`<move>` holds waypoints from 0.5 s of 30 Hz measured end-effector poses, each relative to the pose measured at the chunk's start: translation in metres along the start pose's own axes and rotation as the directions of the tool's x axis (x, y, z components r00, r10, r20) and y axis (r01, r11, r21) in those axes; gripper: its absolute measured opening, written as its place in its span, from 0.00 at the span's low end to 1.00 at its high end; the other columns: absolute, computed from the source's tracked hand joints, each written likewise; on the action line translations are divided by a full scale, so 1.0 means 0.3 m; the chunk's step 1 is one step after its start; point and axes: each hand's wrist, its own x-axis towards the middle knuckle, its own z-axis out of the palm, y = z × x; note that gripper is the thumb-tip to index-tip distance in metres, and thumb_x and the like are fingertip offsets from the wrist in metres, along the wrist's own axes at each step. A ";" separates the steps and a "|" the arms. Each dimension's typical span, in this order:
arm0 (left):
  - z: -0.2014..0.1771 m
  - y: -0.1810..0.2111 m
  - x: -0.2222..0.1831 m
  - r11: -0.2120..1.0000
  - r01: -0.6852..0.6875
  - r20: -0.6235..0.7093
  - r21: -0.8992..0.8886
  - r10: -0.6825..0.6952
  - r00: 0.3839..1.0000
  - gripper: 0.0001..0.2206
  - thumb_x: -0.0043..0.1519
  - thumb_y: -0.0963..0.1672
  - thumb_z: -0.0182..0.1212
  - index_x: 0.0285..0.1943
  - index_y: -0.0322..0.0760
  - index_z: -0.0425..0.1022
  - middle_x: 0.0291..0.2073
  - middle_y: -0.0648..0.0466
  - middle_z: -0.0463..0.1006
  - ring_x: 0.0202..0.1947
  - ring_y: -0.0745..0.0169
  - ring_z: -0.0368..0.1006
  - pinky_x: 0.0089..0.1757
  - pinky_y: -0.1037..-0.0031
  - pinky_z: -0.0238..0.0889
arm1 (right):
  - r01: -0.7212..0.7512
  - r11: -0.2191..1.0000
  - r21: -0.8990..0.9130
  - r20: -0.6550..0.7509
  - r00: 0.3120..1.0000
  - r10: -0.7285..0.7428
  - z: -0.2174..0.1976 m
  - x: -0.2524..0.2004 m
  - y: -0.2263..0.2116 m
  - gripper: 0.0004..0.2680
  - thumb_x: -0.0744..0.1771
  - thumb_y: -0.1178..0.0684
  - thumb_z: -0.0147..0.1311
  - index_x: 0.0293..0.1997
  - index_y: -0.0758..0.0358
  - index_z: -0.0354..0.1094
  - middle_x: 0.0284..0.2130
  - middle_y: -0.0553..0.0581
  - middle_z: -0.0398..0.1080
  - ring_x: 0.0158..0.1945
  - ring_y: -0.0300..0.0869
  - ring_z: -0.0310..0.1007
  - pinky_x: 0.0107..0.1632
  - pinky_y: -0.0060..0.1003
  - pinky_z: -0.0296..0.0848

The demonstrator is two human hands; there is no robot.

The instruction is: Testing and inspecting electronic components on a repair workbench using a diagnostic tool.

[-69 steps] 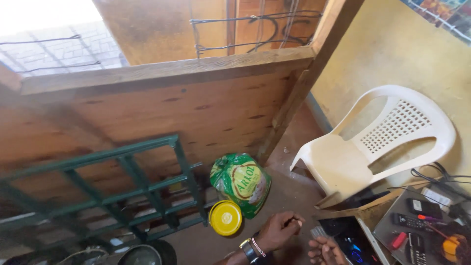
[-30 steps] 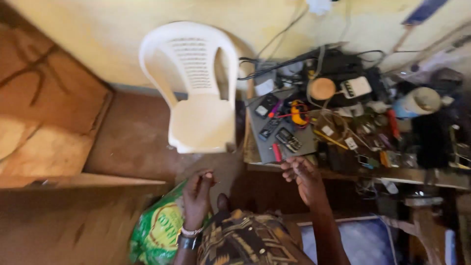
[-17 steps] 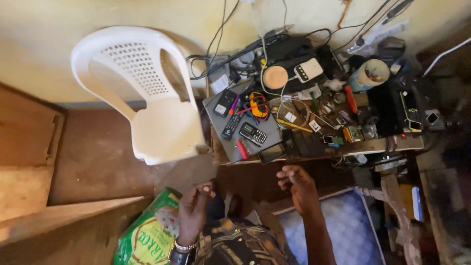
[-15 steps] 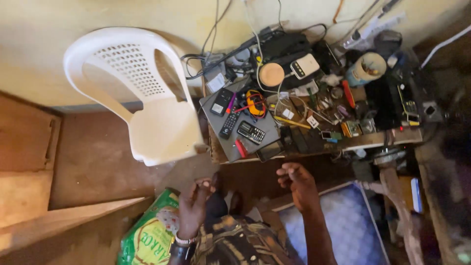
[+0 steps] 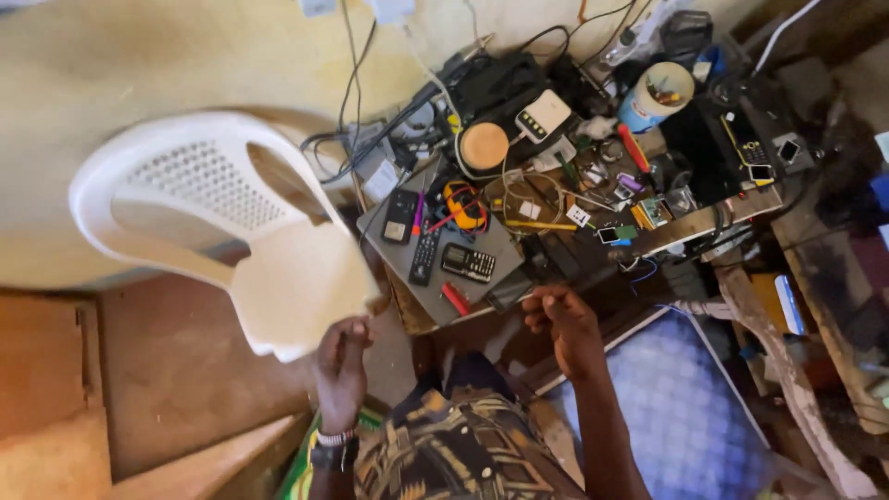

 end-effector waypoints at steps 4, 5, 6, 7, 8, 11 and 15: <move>0.010 -0.023 0.030 0.998 0.055 0.011 0.024 -0.055 0.998 0.11 0.57 0.44 0.46 0.40 0.32 0.72 0.25 0.51 0.76 0.27 0.63 0.71 0.33 0.76 0.67 | -0.086 0.996 -0.006 -0.056 0.995 0.085 0.027 0.016 0.029 0.10 0.62 0.50 0.46 0.39 0.67 0.64 0.30 0.61 0.69 0.27 0.43 0.65 0.29 0.35 0.60; 0.010 -0.024 0.032 0.998 0.046 0.022 0.035 -0.047 0.999 0.12 0.57 0.45 0.46 0.40 0.32 0.71 0.25 0.51 0.76 0.28 0.63 0.72 0.33 0.76 0.68 | -0.113 0.993 -0.031 -0.055 0.992 0.111 0.036 0.012 0.024 0.10 0.62 0.50 0.46 0.39 0.66 0.64 0.31 0.60 0.70 0.28 0.43 0.66 0.30 0.35 0.62; 0.009 -0.027 0.033 0.998 0.038 0.032 0.046 -0.039 0.999 0.13 0.57 0.46 0.45 0.40 0.33 0.71 0.26 0.51 0.76 0.28 0.62 0.72 0.32 0.75 0.68 | -0.140 0.989 -0.056 -0.055 0.989 0.137 0.044 0.008 0.021 0.10 0.63 0.50 0.46 0.38 0.65 0.65 0.32 0.59 0.70 0.29 0.43 0.67 0.31 0.35 0.64; 0.014 -0.027 0.036 0.998 0.045 0.021 0.047 -0.046 0.999 0.13 0.57 0.46 0.45 0.40 0.33 0.71 0.26 0.51 0.76 0.28 0.62 0.72 0.32 0.75 0.68 | -0.146 0.987 -0.060 -0.045 0.989 0.144 0.040 0.020 0.036 0.10 0.63 0.50 0.46 0.38 0.65 0.65 0.32 0.59 0.70 0.29 0.43 0.67 0.31 0.35 0.64; 0.019 -0.026 0.036 1.000 0.003 0.019 -0.006 -0.003 1.000 0.11 0.58 0.44 0.45 0.40 0.33 0.71 0.26 0.52 0.76 0.29 0.63 0.72 0.33 0.76 0.68 | -0.142 0.989 -0.037 -0.009 0.990 0.141 0.034 0.030 0.050 0.09 0.63 0.50 0.46 0.37 0.65 0.64 0.31 0.59 0.70 0.28 0.42 0.66 0.30 0.34 0.64; 0.047 0.016 0.055 0.991 -0.103 -0.010 -0.088 0.102 0.995 0.08 0.58 0.40 0.45 0.40 0.34 0.70 0.34 0.50 0.75 0.36 0.61 0.73 0.35 0.76 0.70 | -0.148 0.989 -0.031 0.037 0.988 0.149 0.020 0.111 0.076 0.09 0.62 0.50 0.47 0.37 0.64 0.63 0.29 0.60 0.69 0.26 0.42 0.65 0.29 0.33 0.62; 0.079 -0.005 0.052 0.990 -0.139 -0.147 -0.019 0.135 0.980 0.08 0.59 0.43 0.45 0.35 0.37 0.70 0.30 0.57 0.75 0.29 0.70 0.72 0.36 0.82 0.63 | -0.130 0.992 0.010 0.121 0.984 0.128 -0.024 0.258 0.106 0.09 0.61 0.52 0.48 0.36 0.67 0.64 0.25 0.61 0.67 0.23 0.41 0.61 0.25 0.33 0.57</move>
